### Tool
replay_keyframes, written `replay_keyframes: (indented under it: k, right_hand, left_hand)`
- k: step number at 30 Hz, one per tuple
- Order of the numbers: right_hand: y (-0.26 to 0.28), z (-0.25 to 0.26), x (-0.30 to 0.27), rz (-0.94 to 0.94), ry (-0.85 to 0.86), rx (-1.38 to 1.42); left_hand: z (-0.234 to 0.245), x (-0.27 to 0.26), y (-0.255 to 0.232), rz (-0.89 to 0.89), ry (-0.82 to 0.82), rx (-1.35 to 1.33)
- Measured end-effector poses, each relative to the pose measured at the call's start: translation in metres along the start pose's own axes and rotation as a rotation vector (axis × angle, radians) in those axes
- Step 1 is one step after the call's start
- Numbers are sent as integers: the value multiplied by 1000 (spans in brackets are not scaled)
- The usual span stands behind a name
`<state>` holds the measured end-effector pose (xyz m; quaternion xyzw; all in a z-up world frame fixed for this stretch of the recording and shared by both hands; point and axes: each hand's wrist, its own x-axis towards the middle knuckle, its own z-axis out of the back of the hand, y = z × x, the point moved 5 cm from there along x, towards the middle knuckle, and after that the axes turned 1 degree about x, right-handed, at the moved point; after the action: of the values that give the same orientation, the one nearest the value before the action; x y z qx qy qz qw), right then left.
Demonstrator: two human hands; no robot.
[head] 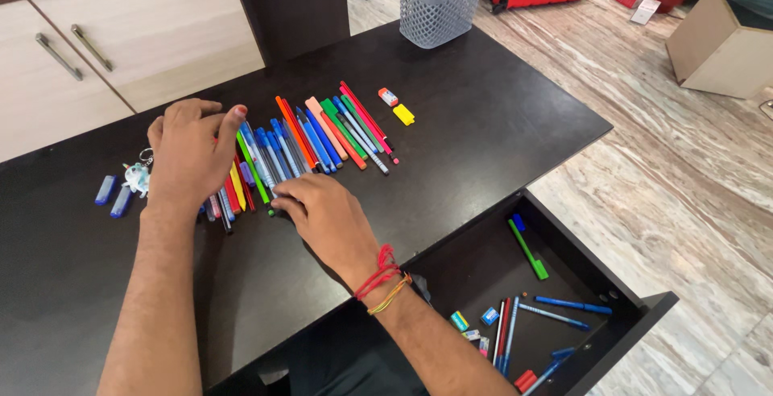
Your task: The person removes various pens, markers, and erasers from a drawer and arranges them in rows on a dark table. The items are handled one by one and placed in a neat line.
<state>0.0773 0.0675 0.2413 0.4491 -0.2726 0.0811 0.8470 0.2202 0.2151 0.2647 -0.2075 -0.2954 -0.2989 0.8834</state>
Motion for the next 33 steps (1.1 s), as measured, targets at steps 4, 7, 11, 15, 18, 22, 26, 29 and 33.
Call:
replay_keyframes:
  k: [4,7,11,15,18,22,26,29,33]
  right_hand:
    - [-2,-2,0,25,4,-35]
    - [-2,-3,-1,35,0,-36]
    - [0,-2,-1,49,-5,-61]
    - [2,-1,-1,36,5,-44]
    - [2,-1,-2,-13,33,10]
    - [4,-1,0,22,24,-75]
    - [2,-3,0,-11,51,-97]
    - [3,-4,-2,-5,47,-103]
    - [4,-3,-2,-13,48,-91]
  left_hand:
    - [-8,-2,4,10,28,1]
    - [-12,-4,8,24,47,-9]
    - [-16,-5,11,22,38,15]
    - [-17,-7,12,6,16,18]
    - [-15,-8,12,18,3,-8]
    - [-13,-8,10,18,3,-1]
    - [-13,-7,7,20,4,43]
    - [-14,-8,6,14,25,66]
    - [-15,-8,5,-6,23,93]
